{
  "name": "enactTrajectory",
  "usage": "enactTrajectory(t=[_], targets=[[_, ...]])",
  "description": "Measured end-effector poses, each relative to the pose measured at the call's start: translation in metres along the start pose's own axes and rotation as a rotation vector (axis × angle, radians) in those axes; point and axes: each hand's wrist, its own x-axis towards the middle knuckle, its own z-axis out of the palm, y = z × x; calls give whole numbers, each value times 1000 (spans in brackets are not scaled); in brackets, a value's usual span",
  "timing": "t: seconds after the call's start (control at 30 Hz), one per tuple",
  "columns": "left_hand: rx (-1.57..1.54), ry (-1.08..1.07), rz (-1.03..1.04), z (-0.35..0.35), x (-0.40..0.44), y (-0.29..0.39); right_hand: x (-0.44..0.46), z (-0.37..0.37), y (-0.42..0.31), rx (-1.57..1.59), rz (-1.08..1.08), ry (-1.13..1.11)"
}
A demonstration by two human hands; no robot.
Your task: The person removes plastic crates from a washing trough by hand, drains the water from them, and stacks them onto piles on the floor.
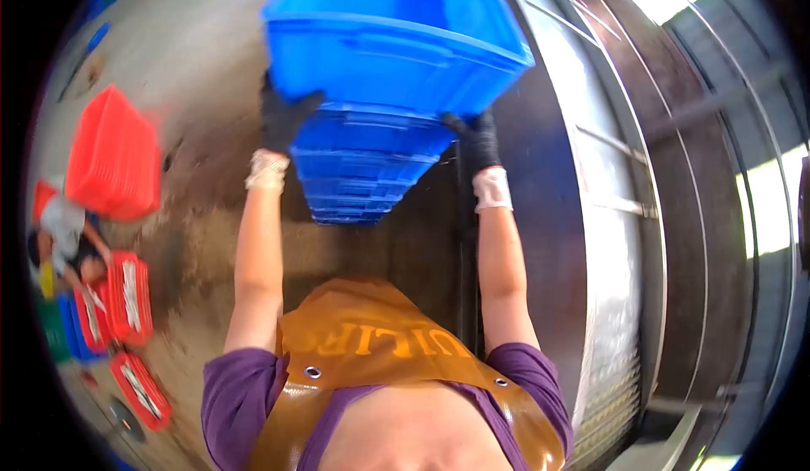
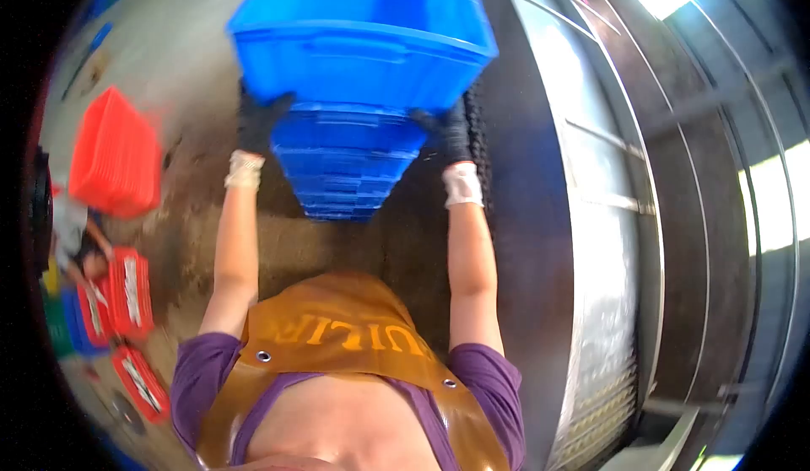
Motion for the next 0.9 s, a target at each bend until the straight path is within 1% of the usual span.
enactTrajectory(t=[0.03, 0.07, 0.13, 0.17, 0.2, 0.23, 0.27, 0.3, 0.37, 0.4, 0.43, 0.47, 0.5, 0.53, 0.57, 0.6, 0.67, 0.7, 0.73, 0.77, 0.8, 0.83, 0.87, 0.9], targets=[[-147, -50, -91, -6, -6, 8, -8, -1, -2, 38, -12, 31], [27, -145, 150, -8, -12, -21, -22, -10, 11, 53, 86, 54], [335, -210, 691, -6, -23, -77, -59, -40, 52, 41, 307, 113], [217, -201, 571, 14, -39, -89, -100, -61, 97, -316, 39, 109], [28, -246, 299, 38, -69, -90, -143, -83, 140, -694, -216, 203], [-97, -321, 71, 61, -102, -96, -189, -88, 144, -582, 149, 9], [-151, -430, -74, 77, -140, -105, -222, -92, 119, -646, 376, -146], [-165, -561, -164, 86, -181, -119, -254, -96, 91, -732, 587, -331], [-121, -893, -247, 86, -246, -142, -324, -115, 82, -716, 626, -166], [-101, -1055, -244, 80, -272, -152, -358, -122, 74, -737, 705, 39], [-105, -1207, -185, 80, -288, -146, -388, -130, 58, -747, 782, 232], [-164, -1333, -101, 86, -301, -137, -413, -135, 45, -767, 748, 448], [-242, -1450, 2, 99, -310, -119, -434, -141, 30, -787, 710, 652], [-346, -1531, 132, 121, -318, -93, -455, -150, 17, -789, 665, 804], [-342, -1696, 218, 137, -316, -39, -471, -157, 6, -789, 612, 951], [-335, -1858, 307, 158, -320, 28, -480, -159, -9, -784, 612, 984], [-495, -1816, 639, 214, -343, 91, -503, -162, -36, -707, 501, 1360], [-603, -1692, 745, 228, -353, 142, -518, -167, -40, -704, 495, 1385], [-793, -1564, 879, 245, -363, 188, -531, -173, -42, -821, 412, 1471], [-824, -1541, 864, 250, -371, 237, -542, -178, -43, -937, 328, 1546], [-852, -1551, 814, 270, -387, 263, -551, -181, -52, -929, 322, 1557], [-878, -1559, 762, 290, -402, 287, -558, -185, -69, -1170, 357, 1584], [-843, -1537, 845, 288, -411, 324, -565, -191, -86, -1415, 394, 1599], [-811, -1515, 926, 285, -420, 360, -573, -201, -101, -1468, 432, 1614]])
